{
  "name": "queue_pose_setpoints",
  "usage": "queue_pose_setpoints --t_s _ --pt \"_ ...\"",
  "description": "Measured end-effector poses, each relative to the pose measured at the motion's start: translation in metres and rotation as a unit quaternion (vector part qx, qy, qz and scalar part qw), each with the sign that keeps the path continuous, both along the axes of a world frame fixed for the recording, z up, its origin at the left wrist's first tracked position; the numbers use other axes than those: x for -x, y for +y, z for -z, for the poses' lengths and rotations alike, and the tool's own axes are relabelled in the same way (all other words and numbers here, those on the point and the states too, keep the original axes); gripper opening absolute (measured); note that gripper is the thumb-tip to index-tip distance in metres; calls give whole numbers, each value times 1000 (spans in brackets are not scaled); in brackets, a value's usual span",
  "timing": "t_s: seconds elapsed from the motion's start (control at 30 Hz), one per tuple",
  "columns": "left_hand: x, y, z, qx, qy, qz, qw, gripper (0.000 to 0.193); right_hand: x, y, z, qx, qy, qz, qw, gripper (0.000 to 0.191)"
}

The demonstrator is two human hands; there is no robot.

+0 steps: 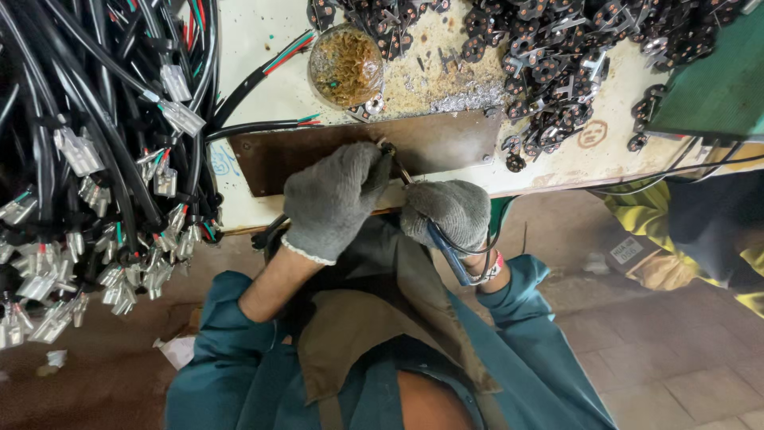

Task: The person solders electrical wire ends to metal connectors at a workbench. They hold a wire or connector in one hand and a soldering iron in the other, apply solder to the joint, then set the finished piece aside and pick up the next connector, repeating the process.

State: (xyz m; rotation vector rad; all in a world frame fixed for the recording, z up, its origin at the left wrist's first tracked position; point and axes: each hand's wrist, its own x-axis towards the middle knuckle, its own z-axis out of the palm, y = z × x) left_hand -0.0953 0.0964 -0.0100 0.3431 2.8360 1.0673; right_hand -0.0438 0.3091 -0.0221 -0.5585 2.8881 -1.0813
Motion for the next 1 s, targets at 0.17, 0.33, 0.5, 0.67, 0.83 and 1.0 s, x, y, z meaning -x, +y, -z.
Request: queue_pose_setpoints --t_s 0.17,0.33,0.5,0.67,0.83,1.0 --pt "-3 3 -2 31 -6 46 998 30 4 5 -3 4 -15 -41 999 30" --pt "-1 2 -2 5 -22 29 999 18 5 -1 2 56 32 3 998 25" --pt "0 1 1 5 -12 32 999 17 1 -6 1 18 -61 44 997 24" --pt "2 1 4 -21 12 25 999 16 1 0 0 72 17 33 997 23" --pt "4 1 3 -5 -11 22 1000 11 6 1 -3 56 -28 25 998 21" --pt "5 0 0 -14 -32 41 999 15 10 2 -11 319 -571 279 703 28"
